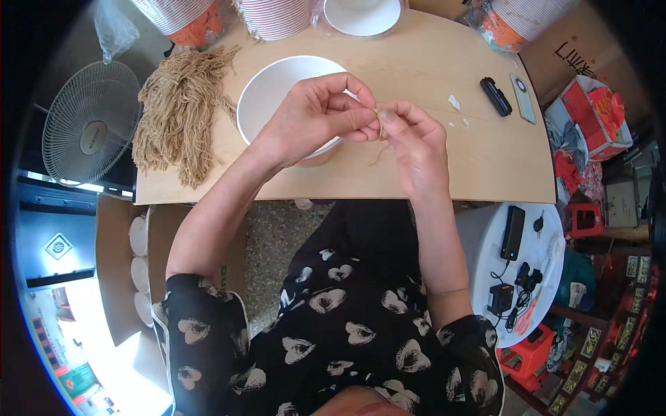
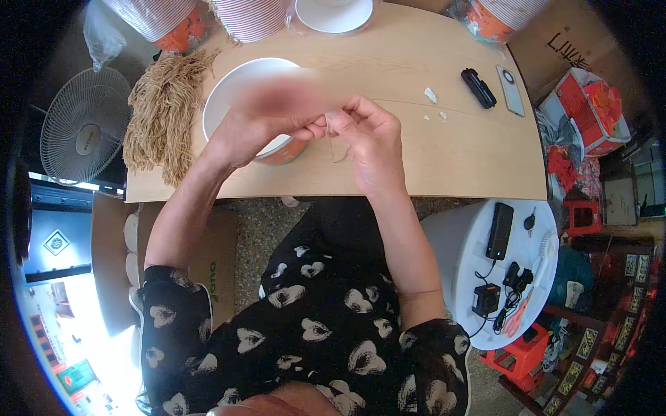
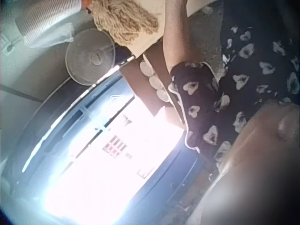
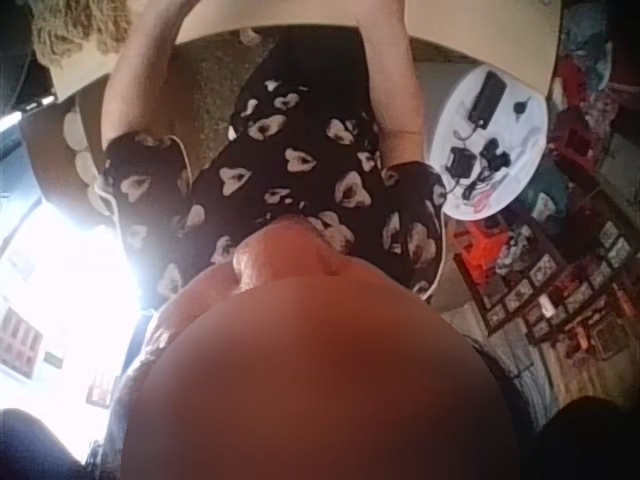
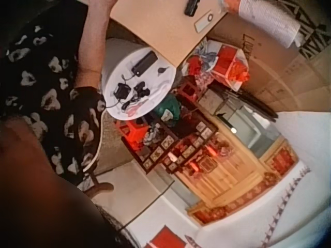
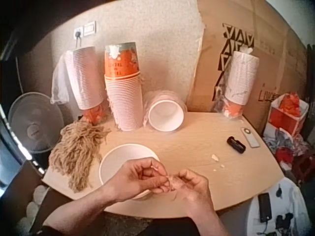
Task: Attaching a string handle to a paper cup.
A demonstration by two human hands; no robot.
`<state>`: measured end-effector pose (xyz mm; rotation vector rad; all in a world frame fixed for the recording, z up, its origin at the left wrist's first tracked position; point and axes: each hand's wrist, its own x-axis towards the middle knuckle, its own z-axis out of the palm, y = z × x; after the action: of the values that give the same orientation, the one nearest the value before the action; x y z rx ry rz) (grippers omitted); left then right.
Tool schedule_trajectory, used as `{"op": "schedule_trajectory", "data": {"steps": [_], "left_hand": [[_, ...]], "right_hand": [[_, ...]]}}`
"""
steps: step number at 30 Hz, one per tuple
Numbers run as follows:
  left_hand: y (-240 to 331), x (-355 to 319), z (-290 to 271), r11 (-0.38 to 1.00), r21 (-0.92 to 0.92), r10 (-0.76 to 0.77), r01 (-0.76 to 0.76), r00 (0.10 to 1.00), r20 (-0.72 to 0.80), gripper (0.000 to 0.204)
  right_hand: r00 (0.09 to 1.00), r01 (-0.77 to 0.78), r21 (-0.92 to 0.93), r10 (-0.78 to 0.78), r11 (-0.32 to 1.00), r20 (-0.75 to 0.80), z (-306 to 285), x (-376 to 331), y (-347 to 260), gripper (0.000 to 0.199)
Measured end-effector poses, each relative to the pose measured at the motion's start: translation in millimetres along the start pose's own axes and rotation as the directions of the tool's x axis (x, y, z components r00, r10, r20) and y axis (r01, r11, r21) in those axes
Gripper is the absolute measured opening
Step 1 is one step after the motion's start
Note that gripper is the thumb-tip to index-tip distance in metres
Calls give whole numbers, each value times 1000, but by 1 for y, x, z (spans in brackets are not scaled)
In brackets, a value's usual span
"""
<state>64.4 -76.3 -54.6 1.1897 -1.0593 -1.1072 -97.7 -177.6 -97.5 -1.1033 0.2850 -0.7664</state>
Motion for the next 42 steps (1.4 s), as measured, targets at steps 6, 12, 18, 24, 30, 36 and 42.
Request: {"op": "schedule_trajectory", "data": {"steps": [6, 12, 18, 24, 30, 36, 42], "left_hand": [[-2, 0, 2, 1000, -21, 4, -3, 1000, 18, 11], [-3, 1, 3, 999, 6, 33, -33, 999, 15, 11], [0, 0, 3, 999, 31, 32, -33, 999, 41, 9], [-2, -1, 3, 1000, 21, 17, -18, 999, 43, 8], [0, 0, 3, 1000, 19, 6, -6, 999, 40, 9], [0, 1, 2, 1000, 11, -4, 4, 999, 48, 9], [2, 1, 3, 999, 22, -29, 27, 998, 62, 9]], "right_hand": [[999, 49, -5, -49, 999, -3, -3, -1, 6, 14], [999, -41, 231, 48, 972, -25, -6, 0, 7, 16], [997, -78, 83, 80, 994, -23, -6, 1, 0, 16], [998, -17, 125, 25, 992, -61, -8, 0, 8, 16], [996, -50, 137, 60, 989, -70, -12, 1, 5, 18], [999, -45, -72, 44, 996, -19, -6, 2, -6, 21], [997, 53, -135, -61, 989, -55, -6, 0, -4, 15]]}}
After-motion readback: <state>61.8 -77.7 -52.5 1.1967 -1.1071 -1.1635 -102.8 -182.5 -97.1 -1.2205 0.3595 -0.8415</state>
